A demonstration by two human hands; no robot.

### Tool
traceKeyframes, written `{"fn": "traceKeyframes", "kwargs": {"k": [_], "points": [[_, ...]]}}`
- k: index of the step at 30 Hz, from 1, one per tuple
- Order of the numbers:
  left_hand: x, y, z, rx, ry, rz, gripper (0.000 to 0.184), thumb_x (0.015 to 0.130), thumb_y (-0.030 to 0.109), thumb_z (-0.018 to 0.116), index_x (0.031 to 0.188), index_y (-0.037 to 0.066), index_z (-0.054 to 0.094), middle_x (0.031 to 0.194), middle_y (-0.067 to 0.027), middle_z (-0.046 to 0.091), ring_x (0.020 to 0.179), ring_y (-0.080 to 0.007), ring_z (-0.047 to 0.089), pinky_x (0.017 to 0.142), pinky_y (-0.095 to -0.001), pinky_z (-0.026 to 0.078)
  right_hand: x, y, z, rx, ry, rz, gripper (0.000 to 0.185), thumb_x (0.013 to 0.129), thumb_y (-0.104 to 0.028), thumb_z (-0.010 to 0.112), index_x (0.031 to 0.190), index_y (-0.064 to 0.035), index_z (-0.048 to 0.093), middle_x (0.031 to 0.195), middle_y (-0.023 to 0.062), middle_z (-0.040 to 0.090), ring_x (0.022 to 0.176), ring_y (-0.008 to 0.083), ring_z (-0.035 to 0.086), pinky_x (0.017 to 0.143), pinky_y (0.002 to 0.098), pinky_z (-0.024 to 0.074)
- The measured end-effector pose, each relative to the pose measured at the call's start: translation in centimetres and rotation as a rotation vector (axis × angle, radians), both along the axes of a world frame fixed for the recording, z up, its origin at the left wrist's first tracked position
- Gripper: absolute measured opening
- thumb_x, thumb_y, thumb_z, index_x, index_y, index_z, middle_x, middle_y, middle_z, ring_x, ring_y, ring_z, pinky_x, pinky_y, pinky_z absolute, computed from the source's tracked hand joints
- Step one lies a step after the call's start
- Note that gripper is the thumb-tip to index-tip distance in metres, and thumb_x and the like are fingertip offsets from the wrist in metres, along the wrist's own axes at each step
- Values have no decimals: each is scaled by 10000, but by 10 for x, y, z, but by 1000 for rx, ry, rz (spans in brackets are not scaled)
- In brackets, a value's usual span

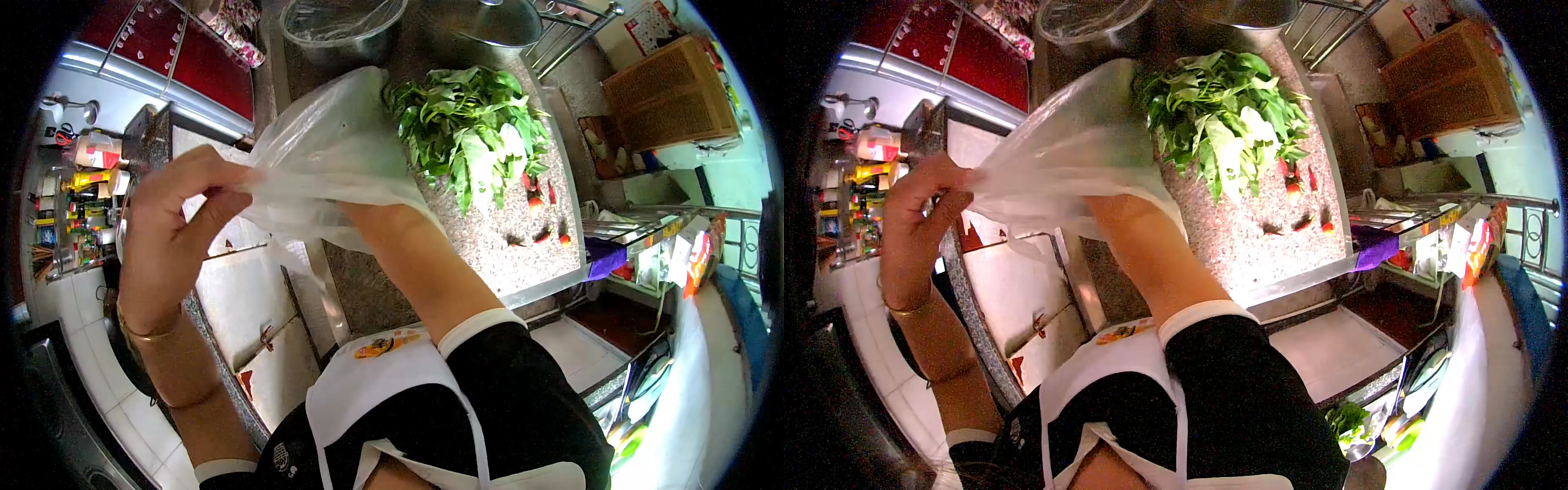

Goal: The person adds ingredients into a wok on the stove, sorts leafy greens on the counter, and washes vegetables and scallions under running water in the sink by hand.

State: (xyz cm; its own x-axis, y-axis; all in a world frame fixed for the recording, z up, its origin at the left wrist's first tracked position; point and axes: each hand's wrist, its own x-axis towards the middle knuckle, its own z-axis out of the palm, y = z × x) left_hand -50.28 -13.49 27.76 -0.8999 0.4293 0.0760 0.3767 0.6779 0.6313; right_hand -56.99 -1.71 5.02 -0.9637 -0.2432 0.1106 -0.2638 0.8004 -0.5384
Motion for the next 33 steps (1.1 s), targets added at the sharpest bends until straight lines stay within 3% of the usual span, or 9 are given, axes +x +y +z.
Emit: {"fn": "traceKeyframes", "kwargs": {"k": [4,11,18,25,27,29,30,31,33], "points": [[-7,3,-5,107,2,17,140,707,-58,603,844,-29,613,669,-72,540,616,-127,507,570,-233,396,-4,1,-1,-15,-15,4,187,799,-127,531,969,-55,566,941,130,595,852,261,579,744,372,453],[-3,8,-4,-34,49,-33,148,696,-48,604,843,-31,618,647,-72,516,576,-143,467,533,-247,356,-12,3,1,-43,0,-7,202,802,-144,538,984,-61,569,946,130,593,866,254,572,759,369,443],[4,7,-9,31,-32,40,139,708,-45,591,842,-28,621,671,-70,521,598,-127,480,562,-232,378,12,22,6,-122,87,16,218,804,-160,544,998,-67,573,952,129,592,880,246,566,773,365,433],[15,6,-24,76,17,15,129,723,-24,601,851,-29,615,689,-88,534,642,-153,521,606,-244,417,76,54,9,-231,510,115,233,806,-176,550,1013,-72,576,957,128,590,894,238,559,788,362,422],[19,5,-28,55,23,18,127,729,-7,604,854,-28,616,704,-90,540,644,-159,524,613,-249,425,90,58,9,-297,489,101,237,807,-181,552,1017,-74,577,959,128,589,898,236,558,792,361,419],[25,13,-28,69,-20,0,127,740,12,602,858,-31,613,715,-94,552,645,-172,531,616,-262,432,86,55,11,-464,99,27,225,803,-164,557,1004,-66,576,957,127,589,907,235,555,792,353,420],[25,14,-34,89,-7,-10,117,751,30,598,849,-31,610,732,-108,573,660,-188,549,617,-274,439,83,53,13,-611,-308,-52,213,799,-147,563,991,-57,575,956,125,589,916,234,553,792,346,422],[25,18,-37,90,0,2,117,751,30,598,849,-31,610,732,-108,573,660,-188,549,617,-274,439,74,50,28,-608,-305,-39,213,799,-147,563,991,-57,575,956,125,589,916,234,553,792,346,422],[26,30,-38,102,19,16,110,754,41,595,839,-27,606,754,-120,589,677,-199,567,621,-287,446,58,42,65,-357,-95,-216,204,814,-233,544,939,-93,625,826,116,624,755,285,590,666,329,470]]}}
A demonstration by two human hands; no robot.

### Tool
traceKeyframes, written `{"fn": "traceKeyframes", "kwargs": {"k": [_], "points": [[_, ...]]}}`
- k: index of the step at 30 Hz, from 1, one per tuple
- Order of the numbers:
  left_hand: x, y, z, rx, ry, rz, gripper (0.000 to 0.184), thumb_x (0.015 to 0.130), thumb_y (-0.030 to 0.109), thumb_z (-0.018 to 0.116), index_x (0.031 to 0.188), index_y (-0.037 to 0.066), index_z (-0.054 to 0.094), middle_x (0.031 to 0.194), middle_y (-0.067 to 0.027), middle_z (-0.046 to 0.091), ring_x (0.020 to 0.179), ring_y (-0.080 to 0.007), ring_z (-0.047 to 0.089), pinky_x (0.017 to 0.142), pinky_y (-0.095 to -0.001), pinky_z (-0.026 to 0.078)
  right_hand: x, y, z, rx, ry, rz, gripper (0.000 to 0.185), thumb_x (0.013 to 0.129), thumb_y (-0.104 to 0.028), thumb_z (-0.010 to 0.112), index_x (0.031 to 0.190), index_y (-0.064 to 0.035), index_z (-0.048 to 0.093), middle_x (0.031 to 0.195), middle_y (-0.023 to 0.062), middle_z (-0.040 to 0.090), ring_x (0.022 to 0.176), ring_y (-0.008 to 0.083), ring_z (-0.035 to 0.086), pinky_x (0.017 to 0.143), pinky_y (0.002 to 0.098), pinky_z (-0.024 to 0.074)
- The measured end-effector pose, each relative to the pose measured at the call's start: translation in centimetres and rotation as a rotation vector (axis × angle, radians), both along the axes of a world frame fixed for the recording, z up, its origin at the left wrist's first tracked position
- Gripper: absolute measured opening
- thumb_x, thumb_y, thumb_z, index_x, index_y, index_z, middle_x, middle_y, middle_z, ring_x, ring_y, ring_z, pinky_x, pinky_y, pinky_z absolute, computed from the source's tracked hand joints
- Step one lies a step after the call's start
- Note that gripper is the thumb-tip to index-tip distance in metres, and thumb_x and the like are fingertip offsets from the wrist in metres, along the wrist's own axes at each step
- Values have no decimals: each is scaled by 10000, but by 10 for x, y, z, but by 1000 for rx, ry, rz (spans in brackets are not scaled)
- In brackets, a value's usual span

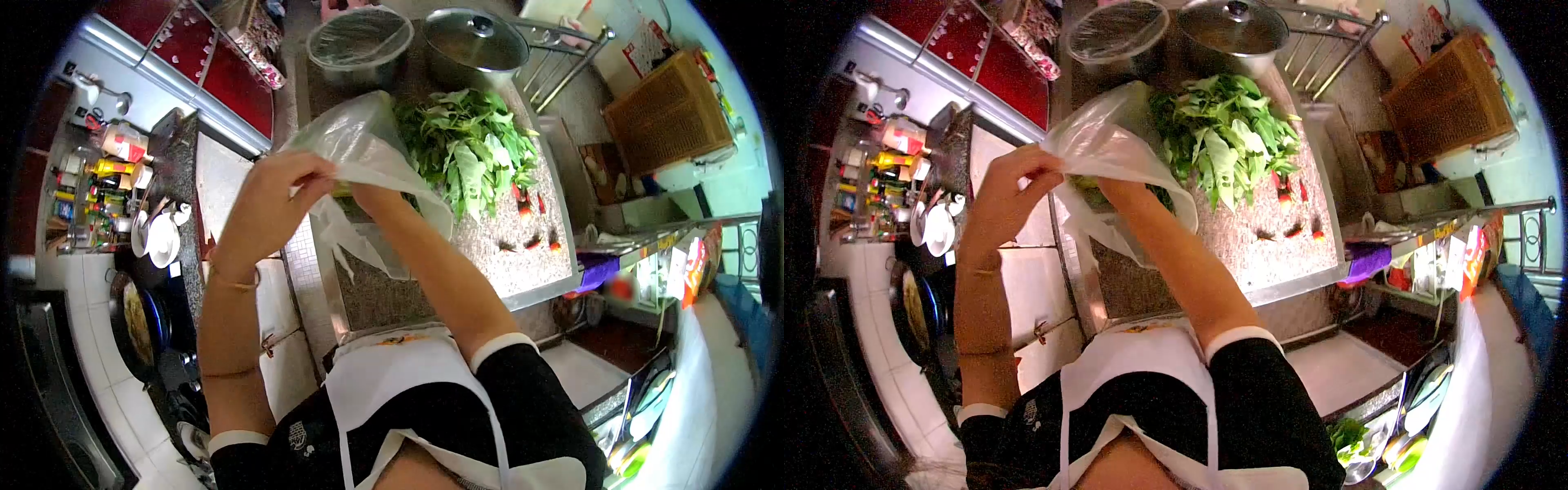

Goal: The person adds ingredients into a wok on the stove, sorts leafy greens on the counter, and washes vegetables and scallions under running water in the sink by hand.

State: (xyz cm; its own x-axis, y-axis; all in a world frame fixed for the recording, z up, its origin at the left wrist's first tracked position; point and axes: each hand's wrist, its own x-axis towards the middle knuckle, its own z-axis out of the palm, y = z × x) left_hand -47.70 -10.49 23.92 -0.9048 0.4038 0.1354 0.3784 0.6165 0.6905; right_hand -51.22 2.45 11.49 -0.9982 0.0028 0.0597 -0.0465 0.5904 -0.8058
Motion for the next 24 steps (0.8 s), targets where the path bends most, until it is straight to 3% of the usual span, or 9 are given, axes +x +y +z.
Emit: {"fn": "traceKeyframes", "kwargs": {"k": [5,8,11,12,13,15,20,22,24], "points": [[6,2,1,-77,153,0,122,757,80,604,845,-4,608,769,-129,584,682,-255,561,627,-314,443,13,27,49,-69,-181,192,197,787,-173,552,951,-80,610,925,144,608,843,301,570,712,331,461],[12,-2,-9,-55,158,31,112,764,74,605,845,-3,606,762,-121,581,670,-232,551,624,-307,439,17,22,-67,48,412,156,229,763,-87,557,989,-64,586,1033,157,578,921,301,558,764,323,450],[14,-3,-14,-69,192,49,114,764,90,606,839,5,607,761,-118,587,683,-240,562,632,-316,442,72,48,-74,-435,302,210,255,790,-79,536,1041,-36,547,1105,133,531,967,281,540,854,365,417],[16,-2,-16,-94,193,54,119,764,100,607,837,7,607,755,-115,588,686,-241,566,634,-317,442,80,57,-88,-444,481,242,288,820,-142,541,1083,-24,521,1149,112,498,967,273,533,908,385,393],[16,-1,-19,-63,194,57,125,764,116,608,830,10,606,746,-108,589,682,-232,570,633,-312,443,92,63,-85,-861,385,171,298,819,-191,551,1057,-15,519,1108,130,519,951,275,540,913,395,388],[21,3,-22,-27,143,72,125,764,117,608,826,9,604,743,-110,588,679,-230,572,632,-312,442,105,78,-75,-1173,492,129,341,784,-215,539,1050,-6,499,1007,162,559,936,291,546,907,432,385],[22,5,-40,13,45,31,153,763,133,617,855,14,594,697,-104,539,672,-222,540,638,-312,438,115,139,-34,-1140,477,-233,325,715,-237,535,937,-6,480,759,149,554,744,294,548,860,459,400],[31,9,-47,80,88,21,194,749,135,638,906,33,588,739,-97,532,678,-216,523,644,-308,438,126,136,-3,-913,595,-275,153,857,-186,511,881,-39,476,672,74,475,674,213,499,823,418,420],[46,16,-47,138,371,177,251,728,125,665,950,48,576,789,-96,539,692,-210,526,641,-311,444,137,135,12,-933,656,-313,212,898,-257,478,816,-63,453,654,41,428,646,172,453,798,381,422]]}}
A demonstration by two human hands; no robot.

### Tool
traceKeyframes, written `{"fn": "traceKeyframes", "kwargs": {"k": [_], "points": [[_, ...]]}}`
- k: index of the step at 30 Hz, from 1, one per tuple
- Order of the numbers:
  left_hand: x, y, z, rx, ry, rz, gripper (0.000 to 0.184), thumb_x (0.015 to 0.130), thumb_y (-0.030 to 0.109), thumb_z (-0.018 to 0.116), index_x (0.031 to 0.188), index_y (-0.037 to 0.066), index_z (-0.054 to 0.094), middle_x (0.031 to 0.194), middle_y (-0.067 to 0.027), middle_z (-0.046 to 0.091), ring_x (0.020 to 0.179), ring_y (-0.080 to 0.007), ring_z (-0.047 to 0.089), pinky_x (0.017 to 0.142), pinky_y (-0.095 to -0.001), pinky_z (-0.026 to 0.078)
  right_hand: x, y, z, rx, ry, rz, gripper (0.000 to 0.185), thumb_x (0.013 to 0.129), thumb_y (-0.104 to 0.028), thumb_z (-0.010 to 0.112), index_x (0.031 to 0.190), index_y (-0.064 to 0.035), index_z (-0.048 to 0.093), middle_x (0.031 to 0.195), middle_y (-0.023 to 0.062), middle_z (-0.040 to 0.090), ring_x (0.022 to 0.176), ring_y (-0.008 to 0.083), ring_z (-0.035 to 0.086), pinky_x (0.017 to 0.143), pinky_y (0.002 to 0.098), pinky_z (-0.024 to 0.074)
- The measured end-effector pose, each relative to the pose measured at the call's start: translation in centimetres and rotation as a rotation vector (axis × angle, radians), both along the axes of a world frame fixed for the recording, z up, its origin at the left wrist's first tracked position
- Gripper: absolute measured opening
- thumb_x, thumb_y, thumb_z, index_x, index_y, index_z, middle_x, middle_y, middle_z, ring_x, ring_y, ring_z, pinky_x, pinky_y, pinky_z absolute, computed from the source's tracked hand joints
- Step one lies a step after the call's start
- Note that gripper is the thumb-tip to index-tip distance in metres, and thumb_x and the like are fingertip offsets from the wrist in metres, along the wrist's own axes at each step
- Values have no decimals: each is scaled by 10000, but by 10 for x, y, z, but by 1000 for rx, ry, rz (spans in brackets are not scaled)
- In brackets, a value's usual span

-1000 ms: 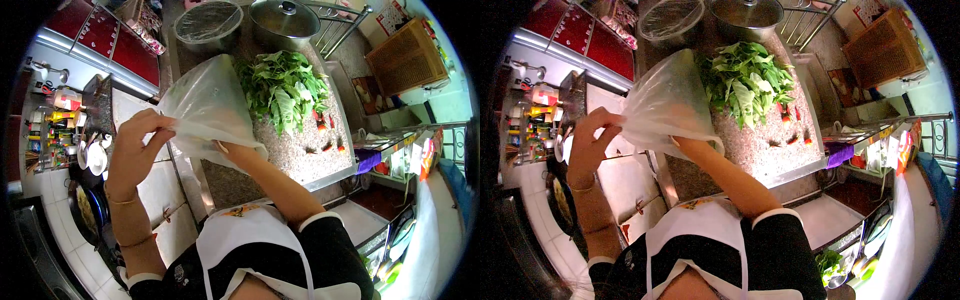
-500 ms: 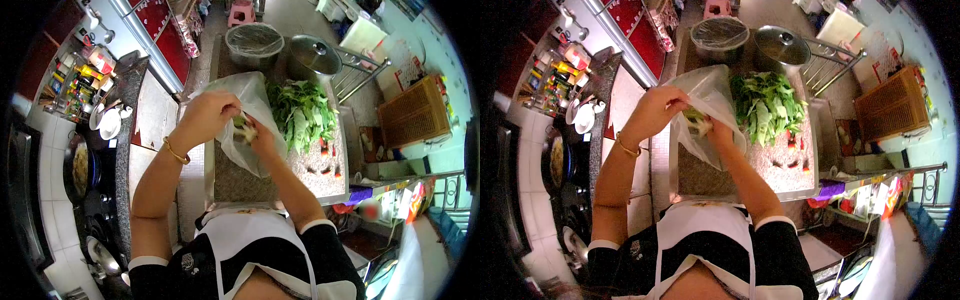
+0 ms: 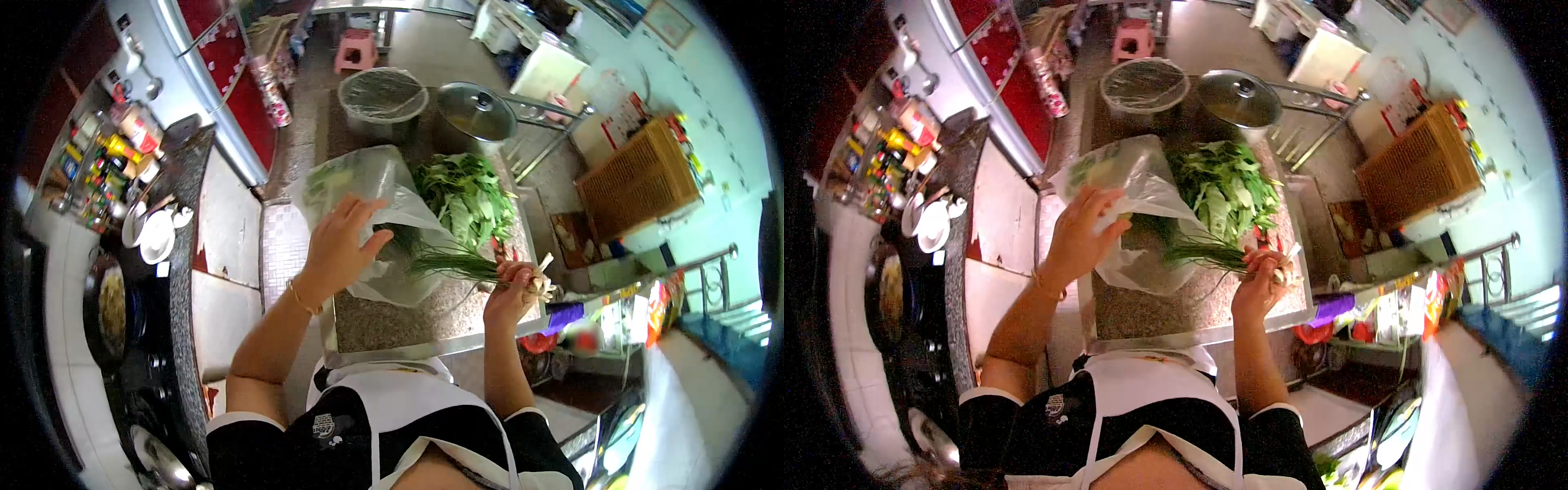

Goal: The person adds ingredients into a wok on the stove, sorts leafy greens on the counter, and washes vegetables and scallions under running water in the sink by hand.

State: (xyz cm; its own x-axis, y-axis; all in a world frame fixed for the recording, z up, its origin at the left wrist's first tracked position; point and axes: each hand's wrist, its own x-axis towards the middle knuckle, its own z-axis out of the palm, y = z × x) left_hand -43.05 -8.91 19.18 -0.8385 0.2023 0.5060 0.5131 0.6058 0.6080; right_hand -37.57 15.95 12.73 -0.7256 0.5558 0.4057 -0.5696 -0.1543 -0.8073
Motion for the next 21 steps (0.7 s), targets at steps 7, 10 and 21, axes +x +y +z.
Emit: {"fn": "traceKeyframes", "kwargs": {"k": [7,10,21], "points": [[45,13,-54,146,-224,-525,230,738,80,635,959,50,577,844,-92,572,662,-234,555,577,-291,449,76,13,21,-344,-96,-406,316,906,-309,449,682,-99,375,590,13,337,588,151,390,724,371,434],[60,15,-69,93,-205,-676,252,741,47,624,989,43,578,828,-84,567,674,-176,539,578,-254,433,135,18,7,-427,-315,-676,304,885,-370,466,776,-86,456,630,40,484,613,156,487,668,324,436],[173,145,-85,41,-523,-1422,280,794,46,591,1065,10,534,806,-37,537,690,-112,485,643,-240,414,411,-12,-20,-513,99,-1429,230,851,-273,561,802,-63,479,636,30,462,571,144,481,563,295,437]]}}
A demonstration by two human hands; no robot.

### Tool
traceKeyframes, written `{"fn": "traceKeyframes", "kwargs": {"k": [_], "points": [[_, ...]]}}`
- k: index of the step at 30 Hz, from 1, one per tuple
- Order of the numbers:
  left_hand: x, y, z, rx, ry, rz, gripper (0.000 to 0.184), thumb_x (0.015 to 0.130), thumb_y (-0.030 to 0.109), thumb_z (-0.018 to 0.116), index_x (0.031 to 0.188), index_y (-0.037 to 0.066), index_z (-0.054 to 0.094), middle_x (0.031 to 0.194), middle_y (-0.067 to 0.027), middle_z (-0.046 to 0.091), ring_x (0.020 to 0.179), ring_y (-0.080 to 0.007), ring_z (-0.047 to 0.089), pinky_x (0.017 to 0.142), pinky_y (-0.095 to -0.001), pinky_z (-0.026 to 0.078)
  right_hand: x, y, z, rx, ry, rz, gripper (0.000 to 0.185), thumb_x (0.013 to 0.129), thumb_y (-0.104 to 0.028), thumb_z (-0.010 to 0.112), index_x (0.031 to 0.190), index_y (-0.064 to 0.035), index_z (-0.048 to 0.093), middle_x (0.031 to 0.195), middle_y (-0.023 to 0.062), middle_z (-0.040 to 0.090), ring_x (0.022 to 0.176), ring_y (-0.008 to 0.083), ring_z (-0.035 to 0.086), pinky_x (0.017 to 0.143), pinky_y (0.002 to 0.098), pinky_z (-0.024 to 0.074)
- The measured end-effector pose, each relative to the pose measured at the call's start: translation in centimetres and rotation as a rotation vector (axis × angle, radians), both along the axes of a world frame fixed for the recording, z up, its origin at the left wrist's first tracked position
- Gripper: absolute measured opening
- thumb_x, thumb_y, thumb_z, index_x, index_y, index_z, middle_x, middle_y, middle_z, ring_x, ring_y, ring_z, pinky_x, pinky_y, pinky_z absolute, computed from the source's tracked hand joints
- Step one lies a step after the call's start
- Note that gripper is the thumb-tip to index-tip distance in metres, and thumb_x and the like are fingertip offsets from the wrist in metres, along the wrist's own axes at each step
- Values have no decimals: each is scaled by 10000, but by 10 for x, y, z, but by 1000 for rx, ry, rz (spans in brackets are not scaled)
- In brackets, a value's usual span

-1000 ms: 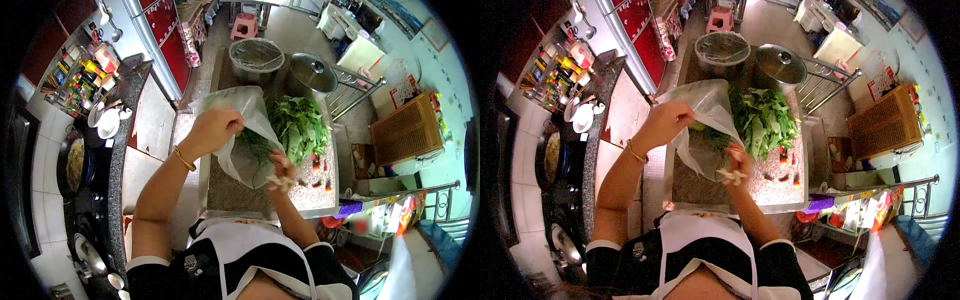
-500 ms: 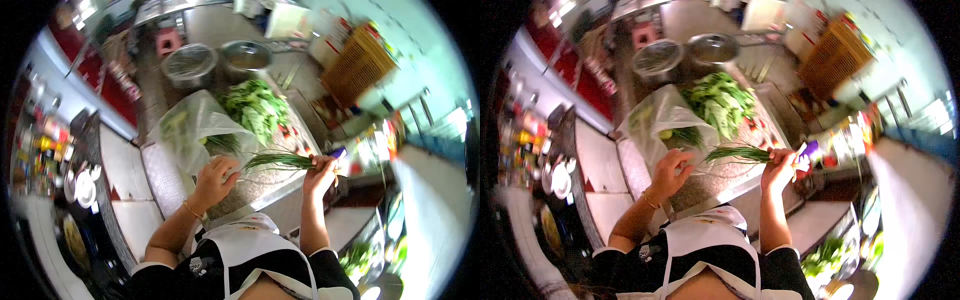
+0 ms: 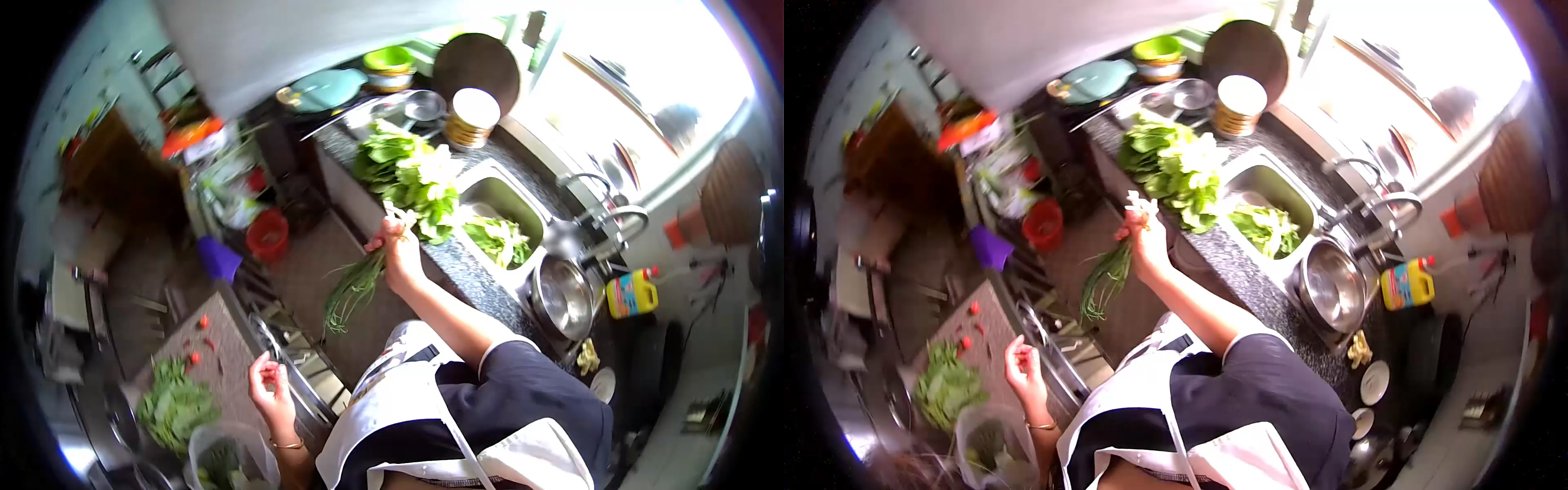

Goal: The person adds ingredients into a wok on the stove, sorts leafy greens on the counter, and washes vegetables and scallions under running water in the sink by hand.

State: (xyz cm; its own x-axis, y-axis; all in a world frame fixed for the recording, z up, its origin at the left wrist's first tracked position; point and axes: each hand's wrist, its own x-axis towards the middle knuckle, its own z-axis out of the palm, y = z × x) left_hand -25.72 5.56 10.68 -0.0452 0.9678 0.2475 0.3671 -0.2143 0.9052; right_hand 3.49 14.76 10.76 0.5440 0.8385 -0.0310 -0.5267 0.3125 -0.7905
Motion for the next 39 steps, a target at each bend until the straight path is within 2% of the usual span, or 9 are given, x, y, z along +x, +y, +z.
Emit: {"fn": "traceKeyframes", "kwargs": {"k": [9,15,20,24,27,33,35,37,39], "points": [[237,92,12,49,55,-696,232,769,31,603,998,20,567,780,-33,533,662,-117,518,605,-240,439,300,-104,-78,-65,3,-930,124,856,-144,554,888,-34,507,721,48,518,506,99,479,468,248,441],[376,96,17,-26,48,-1050,217,752,1,614,966,20,582,765,-31,560,643,-80,534,598,-216,442,426,-149,-135,-518,17,-1366,119,818,-139,602,799,-45,532,611,14,501,406,87,433,393,232,395],[441,107,15,-76,117,-1352,213,746,38,637,952,17,586,787,-55,563,688,-118,558,633,-229,450,448,-156,-170,-540,192,-982,91,810,-106,608,803,-35,552,598,18,511,409,78,415,391,232,383],[482,141,-8,-226,164,-1453,200,767,51,618,959,9,584,799,-36,565,694,-98,540,647,-224,440,417,-152,-160,-359,94,-1286,87,812,-111,609,863,-50,575,643,4,516,455,57,412,421,205,376],[525,165,-29,-302,213,-1460,215,783,71,608,983,-2,578,820,-26,565,727,-81,530,663,-219,439,376,-111,-121,-423,81,-1005,160,808,-104,601,950,-39,571,730,-6,538,583,70,483,508,197,406],[642,167,-92,-241,202,-1750,485,829,179,571,1231,-22,390,1176,-136,480,1134,-188,438,957,-306,336,371,-47,-143,-304,32,-802,193,804,-62,575,989,-38,527,871,31,565,771,106,546,714,233,444],[661,141,-118,-458,33,-1748,445,856,149,528,1232,-30,374,1077,-126,541,1032,-175,507,889,-278,392,376,-35,-174,-116,132,-807,257,833,-89,539,1084,-62,492,933,38,562,839,114,543,756,246,432],[679,128,-113,-568,10,-1703,383,869,139,501,1195,-33,398,984,-109,567,930,-163,541,817,-262,425,367,-28,-150,-674,-638,-959,355,859,-102,483,1195,-17,406,1060,130,544,970,218,540,803,306,426],[696,124,-116,-689,-2,-1650,325,883,130,474,1158,-36,422,890,-93,594,828,-151,576,745,-246,457,366,-37,-144,-734,-438,-876,410,860,-109,472,1237,5,360,1114,187,522,1056,276,508,882,342,387]]}}
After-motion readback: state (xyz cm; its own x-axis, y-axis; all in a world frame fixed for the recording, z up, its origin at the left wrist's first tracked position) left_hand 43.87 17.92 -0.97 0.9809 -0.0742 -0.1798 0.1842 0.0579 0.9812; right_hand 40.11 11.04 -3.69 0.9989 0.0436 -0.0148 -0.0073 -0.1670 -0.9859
